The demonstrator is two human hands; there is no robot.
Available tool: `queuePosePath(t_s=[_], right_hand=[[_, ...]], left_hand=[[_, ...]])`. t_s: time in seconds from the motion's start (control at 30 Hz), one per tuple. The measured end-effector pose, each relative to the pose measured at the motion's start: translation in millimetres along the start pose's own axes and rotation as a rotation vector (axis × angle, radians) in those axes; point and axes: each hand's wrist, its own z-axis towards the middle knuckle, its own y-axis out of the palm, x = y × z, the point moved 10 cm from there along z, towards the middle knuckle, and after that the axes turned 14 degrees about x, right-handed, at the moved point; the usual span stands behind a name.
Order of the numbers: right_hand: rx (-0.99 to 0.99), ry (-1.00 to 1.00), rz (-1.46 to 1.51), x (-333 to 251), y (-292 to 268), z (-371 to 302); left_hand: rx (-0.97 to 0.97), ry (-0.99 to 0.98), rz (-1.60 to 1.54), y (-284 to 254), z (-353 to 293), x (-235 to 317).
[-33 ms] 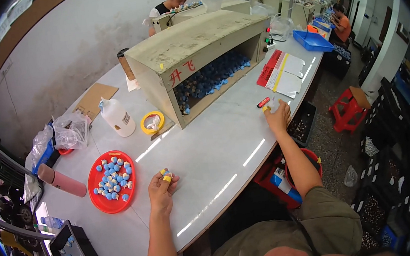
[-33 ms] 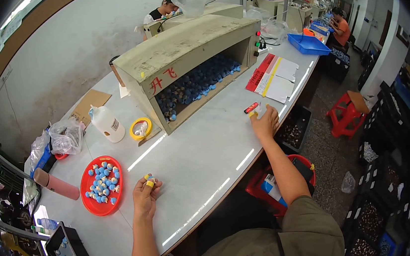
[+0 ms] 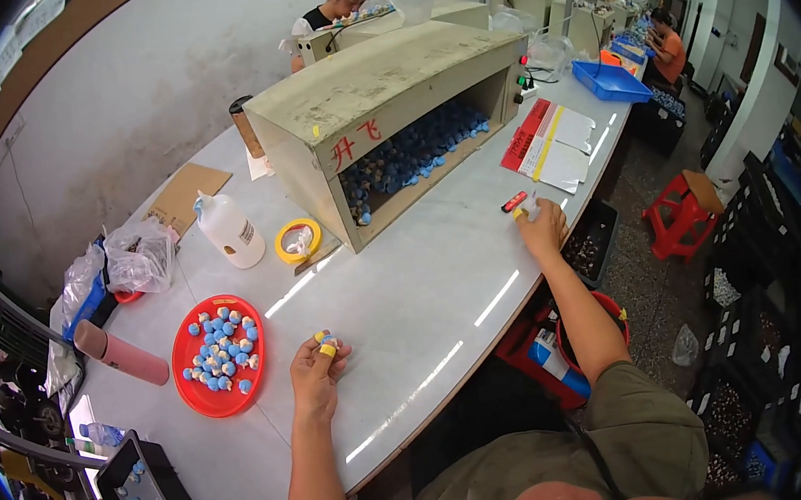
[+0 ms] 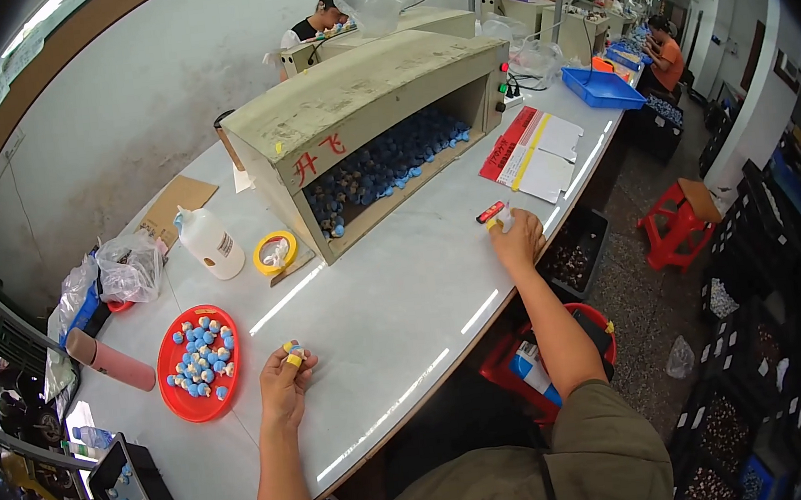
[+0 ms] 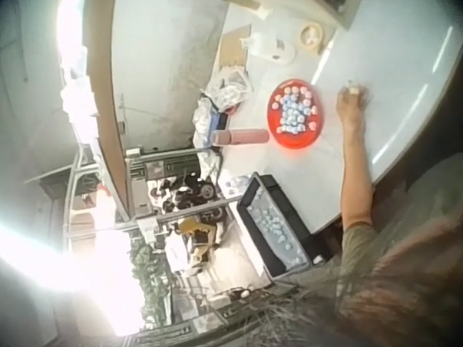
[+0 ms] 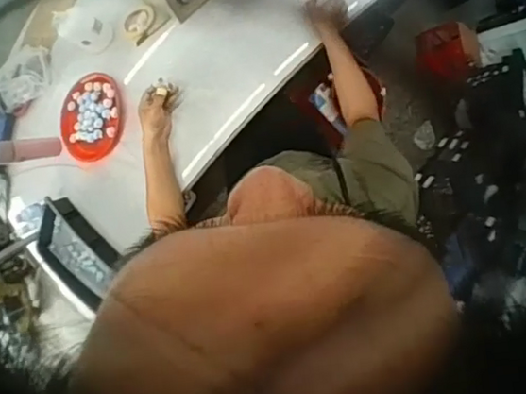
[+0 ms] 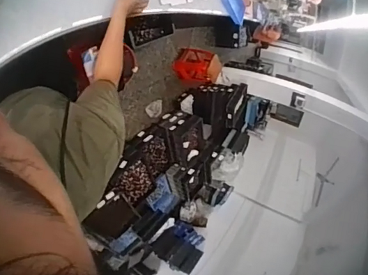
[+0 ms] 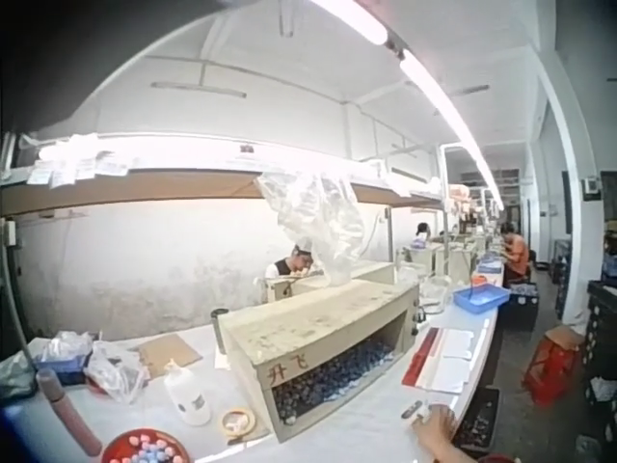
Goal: The person assembles small blue and yellow toy components by hand, pressing them together to create assembled parts.
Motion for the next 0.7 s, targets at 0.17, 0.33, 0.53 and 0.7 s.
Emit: queuePosePath(t_s=[0.17, 0.33, 0.53, 0.7], right_hand=[[-0.252, -0.004, 0.191, -22.7, 24.5, -26.9], [-0.73, -0.039, 0.81, -131.4, 15.4, -116.8], [-1.126, -0.272, 0.981, -252.4, -18.6, -208.4], [-1.284, -0.332, 1.019, -281.3, -17.7, -232.9]], left_hand=[[-0.011, 0.025, 0.211, -3.3, -1.7, -3.7], [-0.027, 0.047, 0.216, -1.4, -2.0, -3.9], [0.004, -0.077, 0.099, -15.1, 9.5, -14.3], [-0.107, -0.09, 0.091, -6.0, 9.2, -11.6]])
